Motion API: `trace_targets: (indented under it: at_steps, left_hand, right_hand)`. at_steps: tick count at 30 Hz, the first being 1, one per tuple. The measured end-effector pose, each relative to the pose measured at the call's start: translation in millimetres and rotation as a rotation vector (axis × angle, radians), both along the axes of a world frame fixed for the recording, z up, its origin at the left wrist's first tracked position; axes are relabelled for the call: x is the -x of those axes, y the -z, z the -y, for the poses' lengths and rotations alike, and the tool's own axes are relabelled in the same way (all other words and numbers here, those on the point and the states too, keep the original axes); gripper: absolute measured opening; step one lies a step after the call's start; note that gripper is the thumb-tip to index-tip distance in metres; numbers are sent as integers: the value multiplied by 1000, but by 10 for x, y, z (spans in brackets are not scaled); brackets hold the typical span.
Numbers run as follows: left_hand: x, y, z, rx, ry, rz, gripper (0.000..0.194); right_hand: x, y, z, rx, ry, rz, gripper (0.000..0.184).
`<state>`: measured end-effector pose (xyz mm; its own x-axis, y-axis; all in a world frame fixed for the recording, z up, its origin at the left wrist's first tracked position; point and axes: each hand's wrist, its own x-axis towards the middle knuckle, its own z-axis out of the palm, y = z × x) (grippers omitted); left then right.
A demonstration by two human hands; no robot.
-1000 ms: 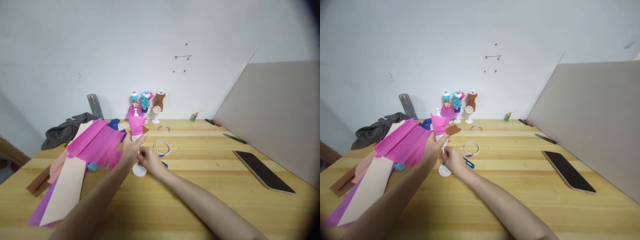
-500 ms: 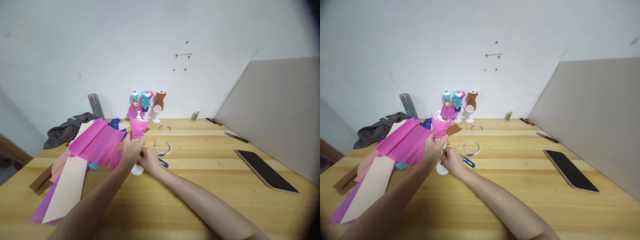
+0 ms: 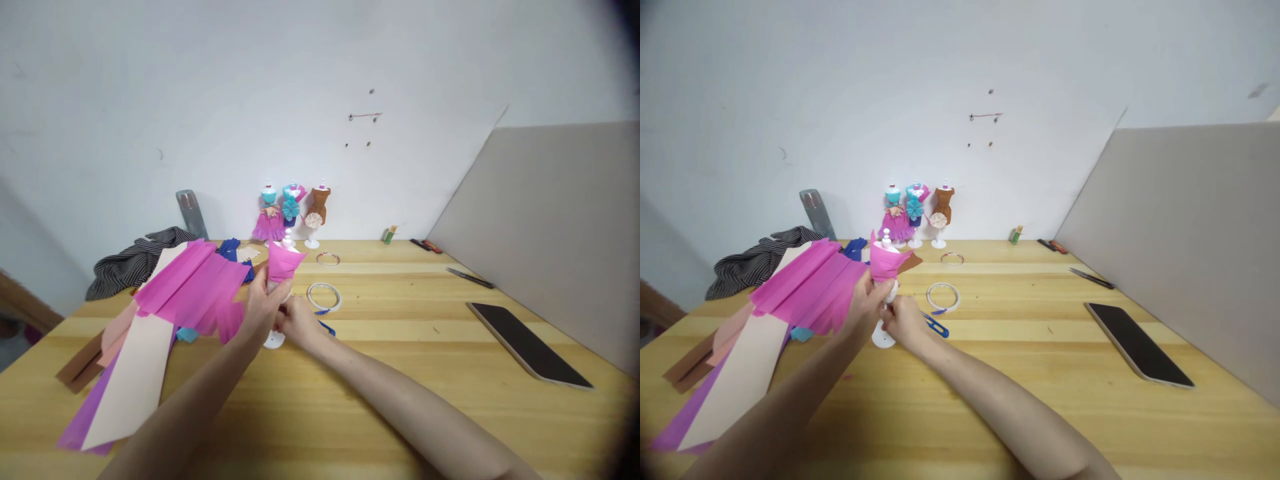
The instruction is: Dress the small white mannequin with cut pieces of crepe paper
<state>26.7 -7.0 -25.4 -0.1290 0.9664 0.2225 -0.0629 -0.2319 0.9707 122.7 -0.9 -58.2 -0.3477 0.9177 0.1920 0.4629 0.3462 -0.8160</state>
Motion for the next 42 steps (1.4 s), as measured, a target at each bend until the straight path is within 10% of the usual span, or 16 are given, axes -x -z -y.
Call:
trace_targets:
  at_steps: [22,42]
  left_hand:
    - [-89,24,1,-69,-241,-152,19]
    - [-36,-6,12,-59,-114,-107,24]
  right_hand:
    - [-18,50,-63,-47,-17,83,19]
    - [-48,9,-114,36,-85,56,19]
